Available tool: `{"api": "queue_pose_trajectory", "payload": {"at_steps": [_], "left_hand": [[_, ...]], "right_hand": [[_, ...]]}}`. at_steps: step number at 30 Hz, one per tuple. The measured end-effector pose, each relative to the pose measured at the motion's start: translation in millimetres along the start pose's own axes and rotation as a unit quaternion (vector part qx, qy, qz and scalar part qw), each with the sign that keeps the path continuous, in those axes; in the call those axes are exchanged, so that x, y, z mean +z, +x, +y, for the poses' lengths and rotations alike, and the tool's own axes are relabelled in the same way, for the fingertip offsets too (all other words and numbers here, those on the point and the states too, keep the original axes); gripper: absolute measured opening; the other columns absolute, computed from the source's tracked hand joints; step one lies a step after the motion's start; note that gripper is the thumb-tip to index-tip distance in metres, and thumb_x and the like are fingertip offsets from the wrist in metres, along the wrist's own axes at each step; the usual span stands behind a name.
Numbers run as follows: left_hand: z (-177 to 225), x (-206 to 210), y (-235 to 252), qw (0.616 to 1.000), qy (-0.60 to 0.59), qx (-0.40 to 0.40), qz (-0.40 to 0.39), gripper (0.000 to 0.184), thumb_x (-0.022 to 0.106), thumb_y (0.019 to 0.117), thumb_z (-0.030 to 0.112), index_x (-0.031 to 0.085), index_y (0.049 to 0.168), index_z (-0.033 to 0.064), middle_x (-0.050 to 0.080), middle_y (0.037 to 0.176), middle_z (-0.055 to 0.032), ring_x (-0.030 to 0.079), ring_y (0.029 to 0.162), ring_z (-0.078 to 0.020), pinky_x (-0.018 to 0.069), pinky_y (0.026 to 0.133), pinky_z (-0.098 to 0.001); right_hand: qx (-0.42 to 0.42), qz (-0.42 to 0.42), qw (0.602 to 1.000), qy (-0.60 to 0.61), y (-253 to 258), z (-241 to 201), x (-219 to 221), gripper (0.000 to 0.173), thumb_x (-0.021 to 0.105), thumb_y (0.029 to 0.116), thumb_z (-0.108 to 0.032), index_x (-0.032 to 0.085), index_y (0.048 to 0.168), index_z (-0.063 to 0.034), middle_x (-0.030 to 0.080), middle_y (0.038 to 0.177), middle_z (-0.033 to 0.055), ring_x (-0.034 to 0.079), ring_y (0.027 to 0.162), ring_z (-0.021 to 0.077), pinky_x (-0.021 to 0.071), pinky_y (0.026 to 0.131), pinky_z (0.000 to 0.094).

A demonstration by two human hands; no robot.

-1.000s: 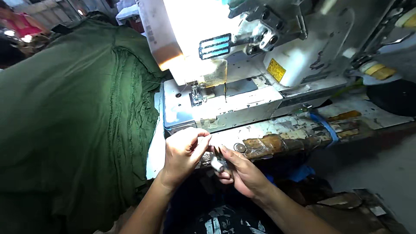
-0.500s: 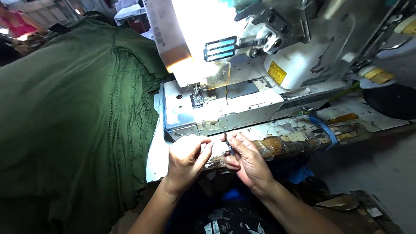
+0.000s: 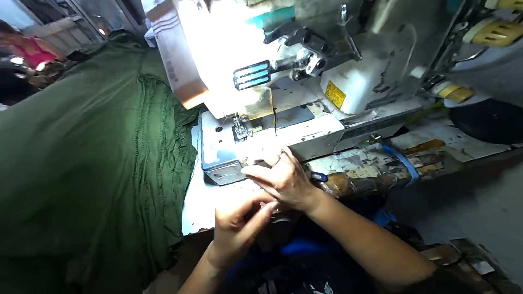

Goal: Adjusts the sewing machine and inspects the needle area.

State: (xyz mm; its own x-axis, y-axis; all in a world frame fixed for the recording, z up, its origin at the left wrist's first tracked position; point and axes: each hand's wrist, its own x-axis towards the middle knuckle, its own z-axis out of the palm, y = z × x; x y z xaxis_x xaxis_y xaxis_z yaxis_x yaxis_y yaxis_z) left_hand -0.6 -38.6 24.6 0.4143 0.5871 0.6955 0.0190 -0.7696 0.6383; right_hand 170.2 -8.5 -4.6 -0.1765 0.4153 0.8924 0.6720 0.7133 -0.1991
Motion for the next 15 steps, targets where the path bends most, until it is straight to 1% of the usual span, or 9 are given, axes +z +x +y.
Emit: {"api": "queue_pose_trajectory", "payload": {"at_steps": [2,4,6,8,10,12,13,14,15], "left_hand": [[-2.5,-9.3,19.8,0.994,0.045,-0.035,0.093,0.007,0.068,0.0938,0.01,0.073,0.09,0.0076,0.07,0.082,0.008,0.063,0.073,0.004,0.0544,0.067,-0.0143],[-19.1,-19.6,43.0,0.977,0.15,-0.064,0.14,0.007,0.068,0.0927,0.008,0.072,0.09,0.0017,0.065,0.083,0.0032,0.061,0.07,0.0016,0.0534,0.065,-0.0148],[-34.7,-22.5,60.0,0.957,0.243,-0.089,0.129,0.01,0.069,0.0951,0.012,0.072,0.095,0.0022,0.065,0.085,-0.0011,0.06,0.071,0.0001,0.0508,0.067,-0.0149],[-41.5,-18.3,70.8,0.947,0.285,-0.084,0.119,0.01,0.068,0.0968,0.014,0.073,0.096,0.0054,0.067,0.085,-0.0016,0.061,0.072,-0.0022,0.0511,0.066,-0.0173],[-43.7,-12.4,74.3,0.942,0.305,-0.084,0.115,0.011,0.066,0.0981,0.015,0.072,0.094,0.0066,0.066,0.085,-0.0018,0.061,0.071,-0.0039,0.051,0.065,-0.0193],[-47.1,-7.2,75.1,0.933,0.325,-0.085,0.125,0.013,0.065,0.0982,0.015,0.072,0.092,0.0061,0.065,0.083,-0.0025,0.06,0.07,-0.0051,0.0498,0.064,-0.0205],[-49.3,-4.8,75.5,0.929,0.333,-0.086,0.133,0.013,0.065,0.0973,0.013,0.072,0.091,0.005,0.064,0.082,-0.0034,0.059,0.071,-0.0061,0.0488,0.065,-0.0216],[-51.0,-3.2,76.0,0.925,0.342,-0.09,0.139,0.013,0.065,0.0968,0.013,0.072,0.09,0.005,0.064,0.082,-0.0037,0.059,0.071,-0.0064,0.0486,0.066,-0.022],[-52.8,-2.1,77.1,0.922,0.348,-0.093,0.145,0.013,0.065,0.0963,0.013,0.072,0.089,0.0051,0.064,0.08,-0.0036,0.059,0.071,-0.0063,0.048,0.066,-0.0221]], "right_hand": [[0.015,0.067,0.998,-0.001,2.8,2.0,9.3,0.012,0.069,0.0943,-0.018,0.081,0.096,-0.0134,0.072,0.094,0.0092,0.065,0.106,0.0261,0.0446,0.105,0.0435],[0.013,0.09,0.996,-0.014,2.3,-2.9,9.5,0.012,0.07,0.094,-0.015,0.081,0.098,-0.0114,0.07,0.095,0.0097,0.062,0.108,0.027,0.0415,0.106,0.0434],[-0.025,0.064,0.997,-0.032,-2.2,-9.5,5.0,0.015,0.068,0.0949,-0.013,0.08,0.103,-0.0136,0.071,0.099,0.0091,0.063,0.108,0.0271,0.0434,0.105,0.0445],[-0.07,0.056,0.996,-0.003,-7.8,-11.8,-3.1,0.017,0.065,0.0983,-0.014,0.078,0.109,-0.0149,0.072,0.098,0.0081,0.066,0.096,0.0216,0.0491,0.095,0.0387],[-0.082,0.077,0.993,0.035,-17.2,-7.6,-17.5,0.016,0.06,0.1014,-0.016,0.072,0.112,-0.0146,0.068,0.093,0.0065,0.064,0.089,0.0173,0.0505,0.09,0.0332],[-0.026,0.114,0.993,0.028,-19.3,5.0,-33.9,0.014,0.058,0.1022,-0.018,0.07,0.105,-0.0131,0.066,0.093,0.0063,0.063,0.092,0.0154,0.0508,0.089,0.0286],[0.023,0.127,0.992,0.01,-13.6,11.7,-40.1,0.013,0.06,0.1006,-0.016,0.072,0.099,-0.0093,0.066,0.092,0.0086,0.063,0.092,0.0162,0.0514,0.086,0.0272],[0.07,0.122,0.99,-0.009,-2.9,18.3,-44.6,0.014,0.063,0.0977,-0.012,0.073,0.094,-0.0034,0.065,0.092,0.0125,0.063,0.091,0.0194,0.0526,0.083,0.0284],[0.109,0.098,0.989,-0.026,10.9,24.6,-47.6,0.013,0.064,0.0963,-0.008,0.075,0.095,-0.0015,0.068,0.097,0.0144,0.065,0.096,0.0224,0.0542,0.087,0.0315]]}}
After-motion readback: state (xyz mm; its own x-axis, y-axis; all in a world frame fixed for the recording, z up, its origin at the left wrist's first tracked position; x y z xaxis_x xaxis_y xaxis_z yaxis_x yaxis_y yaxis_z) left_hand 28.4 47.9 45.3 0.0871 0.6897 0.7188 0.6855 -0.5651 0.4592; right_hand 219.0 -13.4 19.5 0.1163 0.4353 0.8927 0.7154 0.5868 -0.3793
